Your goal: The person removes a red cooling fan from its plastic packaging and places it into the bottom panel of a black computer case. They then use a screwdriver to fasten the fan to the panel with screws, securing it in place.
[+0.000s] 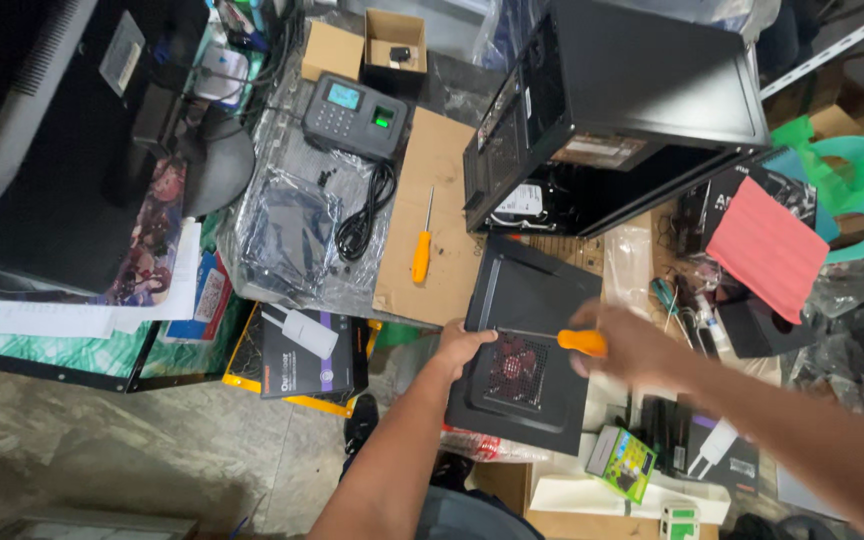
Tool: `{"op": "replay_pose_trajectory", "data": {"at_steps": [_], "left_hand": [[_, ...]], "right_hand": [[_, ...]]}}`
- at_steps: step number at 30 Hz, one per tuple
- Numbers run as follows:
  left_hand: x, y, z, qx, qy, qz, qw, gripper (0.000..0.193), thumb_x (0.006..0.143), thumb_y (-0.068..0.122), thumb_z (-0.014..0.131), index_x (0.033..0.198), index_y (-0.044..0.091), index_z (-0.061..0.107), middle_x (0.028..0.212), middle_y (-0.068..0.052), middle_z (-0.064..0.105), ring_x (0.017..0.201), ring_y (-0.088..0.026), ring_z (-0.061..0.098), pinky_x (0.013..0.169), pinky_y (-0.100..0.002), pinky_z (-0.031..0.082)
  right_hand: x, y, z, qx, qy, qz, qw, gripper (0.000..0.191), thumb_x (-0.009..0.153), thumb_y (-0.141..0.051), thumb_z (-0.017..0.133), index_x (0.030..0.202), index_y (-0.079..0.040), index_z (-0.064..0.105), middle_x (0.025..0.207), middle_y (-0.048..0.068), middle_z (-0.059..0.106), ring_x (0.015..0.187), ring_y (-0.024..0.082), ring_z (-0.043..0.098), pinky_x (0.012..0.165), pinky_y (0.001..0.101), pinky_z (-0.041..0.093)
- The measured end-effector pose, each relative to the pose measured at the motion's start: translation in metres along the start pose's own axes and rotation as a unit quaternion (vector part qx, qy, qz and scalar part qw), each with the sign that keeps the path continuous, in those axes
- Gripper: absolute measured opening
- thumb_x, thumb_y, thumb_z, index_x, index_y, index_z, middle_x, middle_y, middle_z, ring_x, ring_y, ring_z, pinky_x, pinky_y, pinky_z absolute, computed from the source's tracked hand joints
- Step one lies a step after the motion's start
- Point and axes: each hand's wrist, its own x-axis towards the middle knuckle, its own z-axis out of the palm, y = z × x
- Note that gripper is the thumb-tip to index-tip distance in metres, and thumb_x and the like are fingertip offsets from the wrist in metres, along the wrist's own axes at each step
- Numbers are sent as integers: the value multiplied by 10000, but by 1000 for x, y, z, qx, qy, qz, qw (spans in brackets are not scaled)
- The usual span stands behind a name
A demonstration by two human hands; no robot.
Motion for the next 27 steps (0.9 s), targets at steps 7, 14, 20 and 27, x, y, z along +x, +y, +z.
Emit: {"op": "replay_pose_trajectory", "data": {"at_steps": [7,14,20,27], "left_hand": [[1,-5,-1,-19,-5,18,1000,278,781,24,793,1052,-14,746,953,-117,771,797,-213,741,717,-376,612],[3,-3,-3,29,2,12,999,291,776,37,802,1061,-6,761,964,-95,777,812,-193,741,731,-363,611],[3,-8,-4,2,-2,24,1000,287,773,20,801,1054,-14,758,955,-111,775,803,-210,742,717,-374,619],[5,-6,-5,8,1,3,1000,272,782,33,798,1049,-8,756,954,-116,775,793,-215,746,699,-378,627]], "right_hand": [[2,-10,-9,-125,-107,14,986,444,939,-227,678,1373,-194,593,1003,164,751,669,239,663,572,366,531],[-8,-12,2,-128,104,-162,973,418,802,-291,799,1168,-126,680,995,118,709,781,303,683,609,421,532],[-2,-15,-7,-371,-77,-129,916,529,933,-309,676,1449,-273,562,961,70,667,732,271,646,662,437,547],[4,-20,-1,87,-63,142,984,309,939,-222,677,1210,-78,711,948,117,728,679,195,495,576,349,433]]}}
